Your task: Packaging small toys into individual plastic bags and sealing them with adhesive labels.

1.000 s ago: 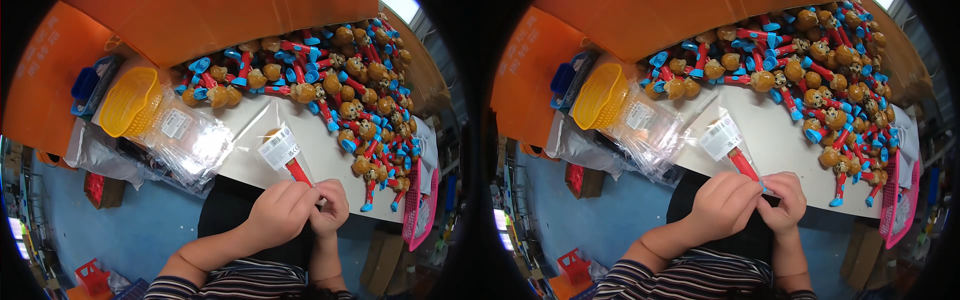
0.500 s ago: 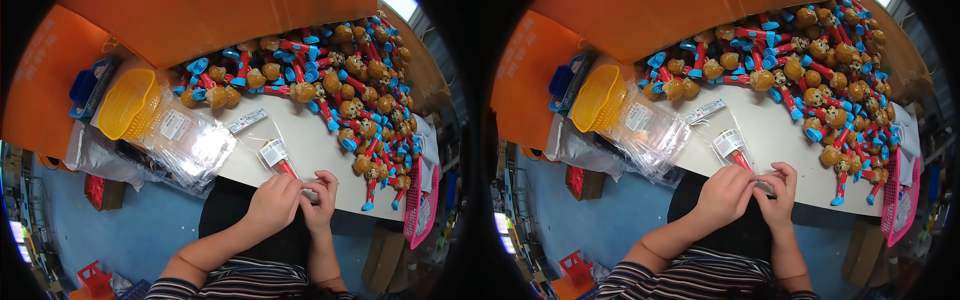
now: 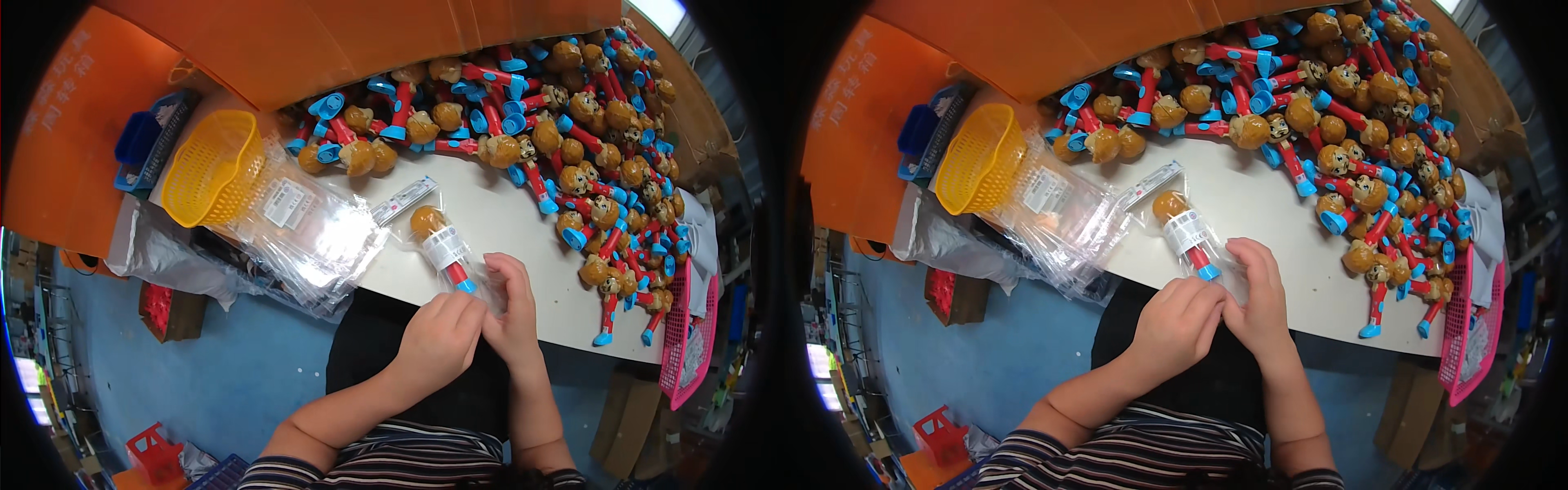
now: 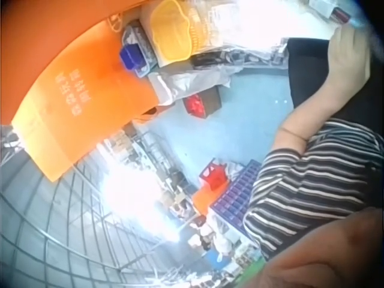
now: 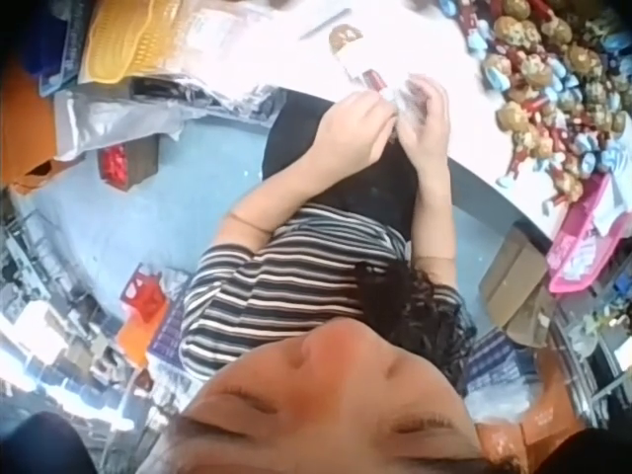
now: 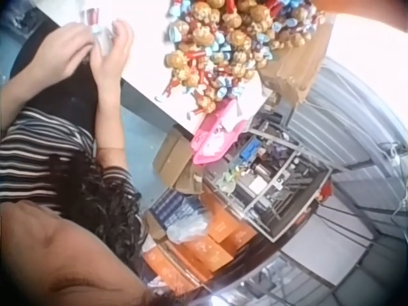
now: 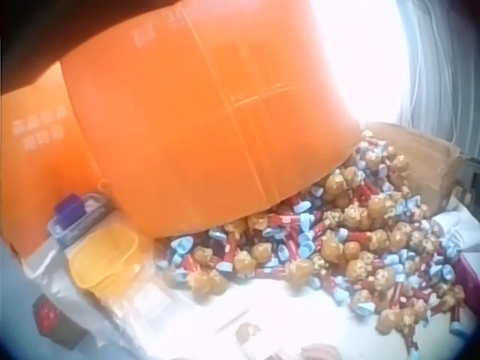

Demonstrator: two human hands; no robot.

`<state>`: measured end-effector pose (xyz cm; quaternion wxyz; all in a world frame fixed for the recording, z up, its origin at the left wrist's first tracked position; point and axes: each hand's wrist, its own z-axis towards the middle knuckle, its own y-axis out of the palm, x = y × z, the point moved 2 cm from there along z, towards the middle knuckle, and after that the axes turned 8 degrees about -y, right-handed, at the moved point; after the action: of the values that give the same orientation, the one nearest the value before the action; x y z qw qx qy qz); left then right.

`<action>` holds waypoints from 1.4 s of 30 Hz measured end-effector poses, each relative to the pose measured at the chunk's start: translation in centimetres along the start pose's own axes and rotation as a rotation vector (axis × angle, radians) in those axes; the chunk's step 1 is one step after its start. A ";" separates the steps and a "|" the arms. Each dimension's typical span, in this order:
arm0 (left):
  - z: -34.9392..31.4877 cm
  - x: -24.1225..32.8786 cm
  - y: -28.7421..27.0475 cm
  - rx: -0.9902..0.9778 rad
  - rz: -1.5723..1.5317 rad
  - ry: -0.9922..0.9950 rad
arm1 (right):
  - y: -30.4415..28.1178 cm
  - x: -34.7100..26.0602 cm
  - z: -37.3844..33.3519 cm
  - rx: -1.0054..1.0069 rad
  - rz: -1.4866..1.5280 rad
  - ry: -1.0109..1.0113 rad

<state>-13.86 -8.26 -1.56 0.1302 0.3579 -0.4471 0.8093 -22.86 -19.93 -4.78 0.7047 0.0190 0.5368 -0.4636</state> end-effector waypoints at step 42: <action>-1.0 -2.0 1.5 0.194 0.104 -0.138 | -1.2 0.3 2.8 -0.378 0.474 0.754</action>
<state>-13.76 -8.05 -4.24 0.0217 0.3999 -0.3927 0.8279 -21.61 -22.34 -3.26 0.5382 0.1794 0.8106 -0.1453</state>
